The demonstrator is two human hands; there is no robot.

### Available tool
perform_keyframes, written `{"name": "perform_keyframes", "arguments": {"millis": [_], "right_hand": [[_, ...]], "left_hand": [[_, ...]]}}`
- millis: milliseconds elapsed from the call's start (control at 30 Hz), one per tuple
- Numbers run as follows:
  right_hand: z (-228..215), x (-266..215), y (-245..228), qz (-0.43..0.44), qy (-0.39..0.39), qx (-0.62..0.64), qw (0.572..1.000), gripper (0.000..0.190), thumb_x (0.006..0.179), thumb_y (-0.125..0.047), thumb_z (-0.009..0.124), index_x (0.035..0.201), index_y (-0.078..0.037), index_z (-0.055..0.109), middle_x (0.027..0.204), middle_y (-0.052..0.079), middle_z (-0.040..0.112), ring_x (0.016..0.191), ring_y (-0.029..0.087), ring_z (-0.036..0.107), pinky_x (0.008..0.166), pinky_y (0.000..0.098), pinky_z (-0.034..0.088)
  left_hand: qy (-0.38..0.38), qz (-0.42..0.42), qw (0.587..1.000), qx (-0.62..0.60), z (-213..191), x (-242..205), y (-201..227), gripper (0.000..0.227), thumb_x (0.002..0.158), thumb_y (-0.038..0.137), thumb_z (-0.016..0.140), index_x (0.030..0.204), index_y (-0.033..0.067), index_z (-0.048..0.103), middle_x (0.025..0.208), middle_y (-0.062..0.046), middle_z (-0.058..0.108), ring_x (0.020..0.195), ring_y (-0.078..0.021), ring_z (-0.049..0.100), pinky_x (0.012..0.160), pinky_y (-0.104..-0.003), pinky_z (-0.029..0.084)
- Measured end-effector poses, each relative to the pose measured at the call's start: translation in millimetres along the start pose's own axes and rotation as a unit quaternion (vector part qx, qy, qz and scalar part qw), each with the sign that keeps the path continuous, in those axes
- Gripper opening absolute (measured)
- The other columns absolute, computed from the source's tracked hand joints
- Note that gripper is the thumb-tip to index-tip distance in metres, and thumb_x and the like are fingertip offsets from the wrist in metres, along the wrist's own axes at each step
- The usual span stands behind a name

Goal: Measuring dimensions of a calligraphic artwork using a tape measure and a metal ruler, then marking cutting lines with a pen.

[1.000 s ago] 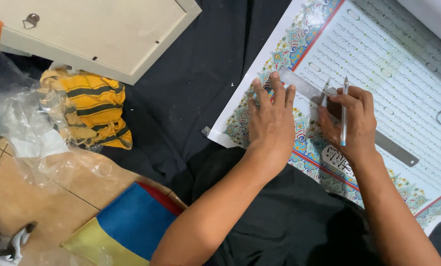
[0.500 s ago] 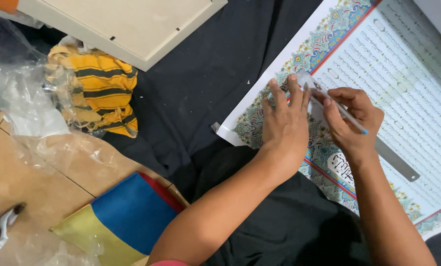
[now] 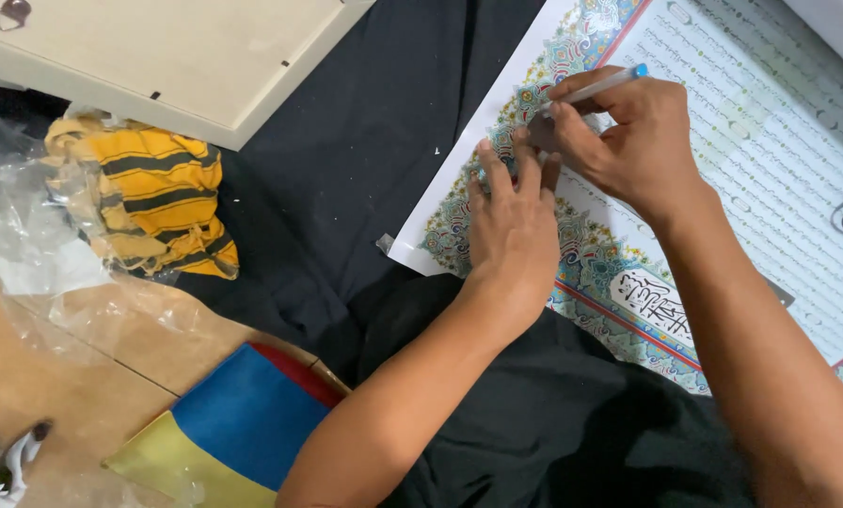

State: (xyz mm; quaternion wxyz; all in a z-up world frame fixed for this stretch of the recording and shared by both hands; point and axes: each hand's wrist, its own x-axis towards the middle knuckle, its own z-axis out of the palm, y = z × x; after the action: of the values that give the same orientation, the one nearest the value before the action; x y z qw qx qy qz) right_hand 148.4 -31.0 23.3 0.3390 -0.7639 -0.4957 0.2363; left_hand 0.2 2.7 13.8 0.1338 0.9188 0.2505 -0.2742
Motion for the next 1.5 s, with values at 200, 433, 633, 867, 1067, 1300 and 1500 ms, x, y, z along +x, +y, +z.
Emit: {"name": "perform_keyframes", "arguments": {"millis": [200,433,633,867,1067,1300,1500], "right_hand": [[1,7,8,-0.066,-0.023,-0.050,0.996,0.015,0.105,-0.006,0.068,0.093,-0.003,0.076,0.109,0.010,0.080,0.090,0.023,0.074,0.072,0.0353,0.052],[1,9,11,-0.067,-0.042,-0.067,0.995,0.017,0.104,-0.007,0.068,0.090,-0.001,0.075,0.107,0.010,0.080,0.098,0.027,0.076,0.075,0.0381,0.054],[0,9,4,-0.045,-0.070,-0.066,0.994,0.024,0.105,-0.010,0.066,0.083,-0.004,0.075,0.108,0.003,0.080,0.078,0.021,0.067,0.069,0.0357,0.050],[1,8,2,-0.062,-0.047,-0.056,0.995,0.022,0.105,-0.007,0.067,0.085,-0.001,0.075,0.104,0.008,0.079,0.095,0.024,0.075,0.074,0.0357,0.053],[4,-3,3,-0.069,0.029,-0.025,0.997,0.011,0.106,-0.005,0.066,0.098,-0.001,0.073,0.109,0.011,0.077,0.098,0.026,0.073,0.076,0.0373,0.052],[-7,-119,-13,0.052,0.263,0.074,0.961,0.020,0.098,-0.022,0.062,0.106,-0.013,0.078,0.081,0.009,0.075,0.079,0.031,0.075,0.079,0.0394,0.060],[-98,-257,-21,0.246,-0.023,-0.182,0.952,0.048,0.107,-0.031,0.041,0.148,-0.010,0.054,0.146,0.036,0.048,0.133,0.057,0.048,0.102,0.0713,0.042]], "left_hand": [[0.026,-0.010,0.999,-0.024,9,4,2,0.051,0.102,0.028,0.045,0.153,0.0235,0.047,0.167,-0.013,0.021,0.151,-0.0536,0.018,0.115,-0.057,0.037],[0.030,-0.013,0.999,-0.024,11,4,3,0.053,0.103,0.028,0.043,0.156,0.0279,0.043,0.167,-0.014,0.019,0.151,-0.0538,0.018,0.115,-0.057,0.038],[0.019,-0.010,0.999,-0.030,11,5,4,0.050,0.101,0.025,0.046,0.150,0.0187,0.051,0.167,-0.013,0.020,0.152,-0.0533,0.016,0.116,-0.058,0.037],[0.028,-0.011,1.000,-0.006,10,3,3,0.057,0.101,0.026,0.044,0.157,0.0201,0.040,0.167,-0.013,0.019,0.151,-0.0534,0.018,0.116,-0.056,0.038],[0.080,0.006,0.997,-0.013,15,3,-4,0.052,0.100,0.033,0.047,0.151,0.0217,0.050,0.165,-0.014,0.029,0.148,-0.0514,0.029,0.112,-0.057,0.040],[0.064,0.119,0.991,-0.022,-26,-12,-9,0.085,0.075,0.035,0.083,0.149,0.0050,0.056,0.156,-0.027,0.044,0.140,-0.0508,0.042,0.119,-0.061,0.029],[0.048,0.091,0.995,0.001,-26,-11,-6,0.083,0.085,0.044,0.077,0.156,0.0083,0.052,0.159,-0.030,0.033,0.136,-0.0620,0.035,0.100,-0.069,0.050]]}}
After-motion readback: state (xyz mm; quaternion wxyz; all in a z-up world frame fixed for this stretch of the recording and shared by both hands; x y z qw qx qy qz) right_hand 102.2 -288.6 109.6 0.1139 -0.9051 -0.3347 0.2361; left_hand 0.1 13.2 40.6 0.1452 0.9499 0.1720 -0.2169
